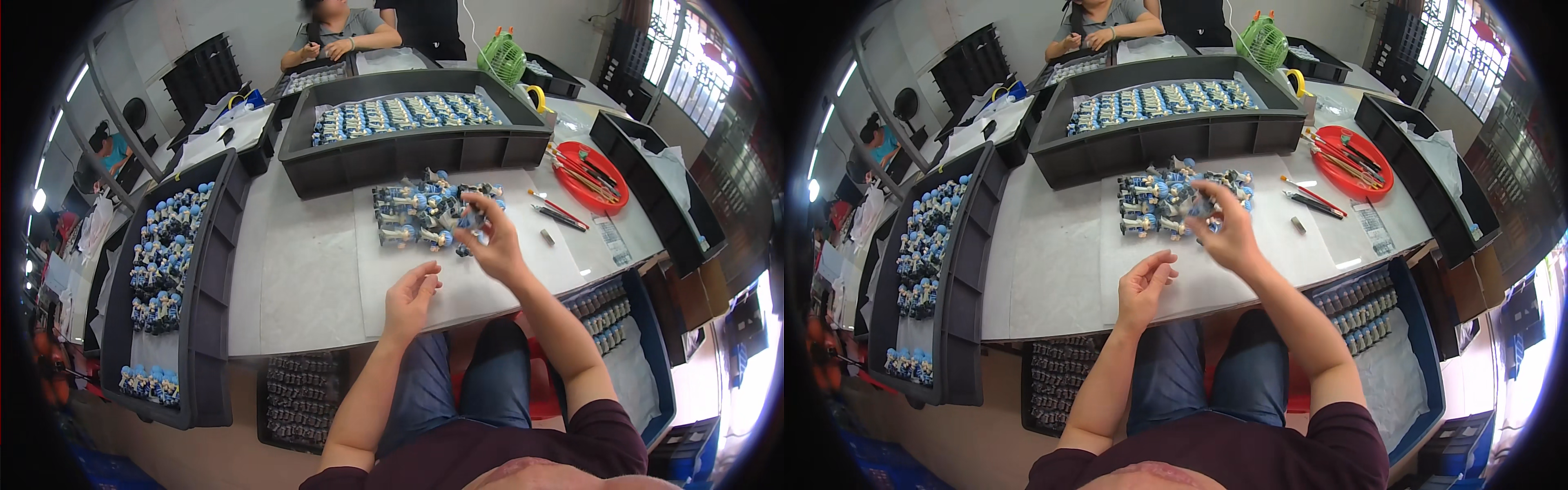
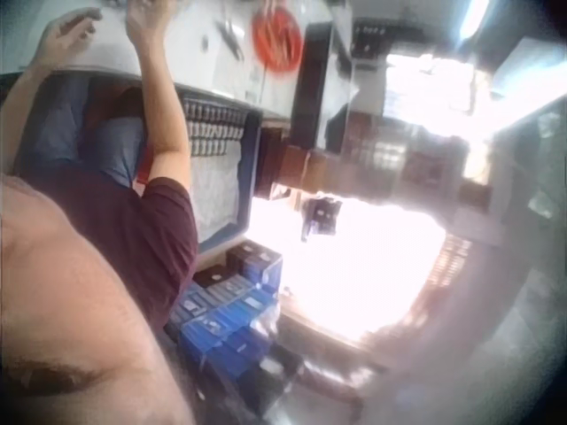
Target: The person assembles small blue and white figurines by hand at a workbench. They pick up a body and a head, fit them together, and place the completed figure into a blue tray. The person repeats this process for multiple figures throughout the clip.
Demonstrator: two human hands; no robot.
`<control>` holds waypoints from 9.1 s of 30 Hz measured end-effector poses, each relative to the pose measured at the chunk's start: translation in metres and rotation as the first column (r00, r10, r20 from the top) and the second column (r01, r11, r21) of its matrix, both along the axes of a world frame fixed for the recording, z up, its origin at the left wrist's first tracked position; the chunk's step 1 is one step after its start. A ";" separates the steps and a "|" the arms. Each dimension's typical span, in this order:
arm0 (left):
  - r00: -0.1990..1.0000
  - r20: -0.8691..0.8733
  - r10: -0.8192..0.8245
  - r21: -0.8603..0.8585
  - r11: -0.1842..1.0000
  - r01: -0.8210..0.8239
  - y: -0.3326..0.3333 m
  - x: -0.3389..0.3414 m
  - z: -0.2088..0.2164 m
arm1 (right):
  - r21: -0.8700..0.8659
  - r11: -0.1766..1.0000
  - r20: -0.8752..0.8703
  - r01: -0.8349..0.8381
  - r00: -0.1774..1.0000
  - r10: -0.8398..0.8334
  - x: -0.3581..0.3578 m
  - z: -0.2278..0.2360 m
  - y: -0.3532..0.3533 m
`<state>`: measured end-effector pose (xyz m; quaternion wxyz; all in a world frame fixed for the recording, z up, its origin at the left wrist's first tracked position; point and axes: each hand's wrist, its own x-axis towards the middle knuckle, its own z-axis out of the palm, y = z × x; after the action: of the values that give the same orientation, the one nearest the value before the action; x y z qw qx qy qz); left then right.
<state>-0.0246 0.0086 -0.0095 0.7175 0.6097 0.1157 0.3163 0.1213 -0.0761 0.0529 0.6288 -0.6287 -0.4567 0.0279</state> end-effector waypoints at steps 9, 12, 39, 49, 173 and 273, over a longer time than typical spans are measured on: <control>0.998 0.059 0.036 -0.153 0.988 -0.026 0.009 0.000 -0.003 | 0.154 0.979 -0.209 -0.134 0.964 0.165 -0.055 -0.062 -0.004; 0.987 0.099 0.127 -0.213 0.972 -0.103 0.009 0.002 -0.004 | 0.124 0.955 -0.418 -0.270 0.859 0.297 -0.055 -0.055 -0.014; 0.991 0.111 0.078 -0.404 0.914 -0.027 0.015 0.003 0.002 | 0.044 0.936 -0.540 -0.350 0.780 0.317 -0.045 -0.060 -0.011; 0.992 0.096 0.083 -0.403 0.914 -0.037 0.017 0.004 -0.001 | -0.012 0.928 -0.473 -0.372 0.820 0.322 -0.046 -0.059 -0.009; 1.000 -0.005 -0.029 -0.181 0.983 0.027 0.014 0.012 0.015 | 0.058 0.959 -0.524 -0.278 0.809 0.266 -0.048 -0.065 -0.013; 0.969 -0.226 0.105 0.058 0.994 -0.094 0.023 0.005 -0.001 | -0.435 -0.071 0.202 0.898 0.020 -0.979 0.181 -0.286 -0.497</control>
<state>-0.0193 0.0316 -0.0104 0.6682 0.6521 0.2204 0.2823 0.3021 -0.5730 -0.2329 0.3392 -0.8849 0.1898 -0.2566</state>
